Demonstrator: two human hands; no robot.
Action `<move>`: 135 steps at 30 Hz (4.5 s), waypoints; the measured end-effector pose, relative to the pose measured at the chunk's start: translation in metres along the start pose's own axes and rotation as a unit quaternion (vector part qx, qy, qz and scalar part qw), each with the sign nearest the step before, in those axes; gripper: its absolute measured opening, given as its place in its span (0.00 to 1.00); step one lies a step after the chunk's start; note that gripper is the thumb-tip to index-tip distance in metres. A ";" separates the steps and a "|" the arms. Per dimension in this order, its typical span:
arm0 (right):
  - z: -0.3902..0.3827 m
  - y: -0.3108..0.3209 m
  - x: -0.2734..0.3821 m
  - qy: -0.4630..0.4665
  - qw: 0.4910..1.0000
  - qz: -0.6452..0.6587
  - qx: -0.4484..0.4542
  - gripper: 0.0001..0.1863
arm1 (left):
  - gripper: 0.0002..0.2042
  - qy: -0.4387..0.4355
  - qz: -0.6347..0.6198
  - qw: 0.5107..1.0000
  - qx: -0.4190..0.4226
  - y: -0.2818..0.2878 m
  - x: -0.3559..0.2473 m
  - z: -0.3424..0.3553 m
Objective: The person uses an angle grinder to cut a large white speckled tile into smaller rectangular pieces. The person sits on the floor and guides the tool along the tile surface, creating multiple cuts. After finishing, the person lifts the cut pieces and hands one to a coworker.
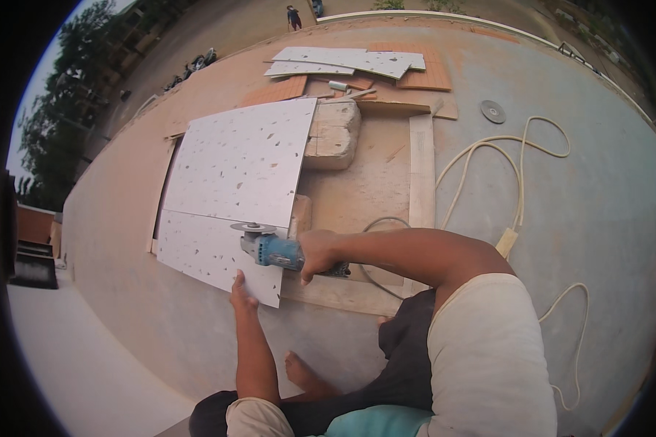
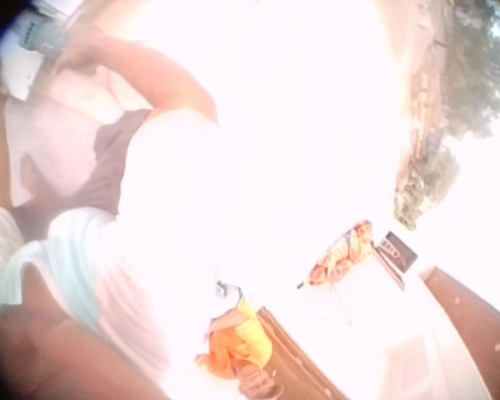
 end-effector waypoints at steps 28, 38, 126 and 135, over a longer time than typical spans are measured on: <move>-0.004 0.016 0.021 -0.015 0.999 -0.040 -0.021 0.43 | 0.29 -0.036 -0.045 0.998 0.030 -0.014 0.013 0.004; 0.008 0.017 0.022 -0.020 0.999 -0.051 0.003 0.44 | 0.28 -0.052 -0.057 0.997 0.013 -0.016 0.011 0.000; -0.009 0.014 0.026 -0.118 0.990 -0.074 -0.004 0.41 | 0.29 -0.097 -0.046 0.992 -0.064 -0.020 0.003 -0.006; -0.018 0.012 0.023 -0.117 0.990 -0.084 -0.012 0.42 | 0.27 -0.105 -0.049 0.991 -0.066 -0.020 0.004 -0.004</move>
Point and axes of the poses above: each hand's wrist, its own z-axis towards the middle knuckle, its own y-axis out of the back of the hand, x = y × z, the point moved 6 cm from there along z, towards the middle knuckle, and after that the axes turned 12 degrees about x, right-handed, at the moved point
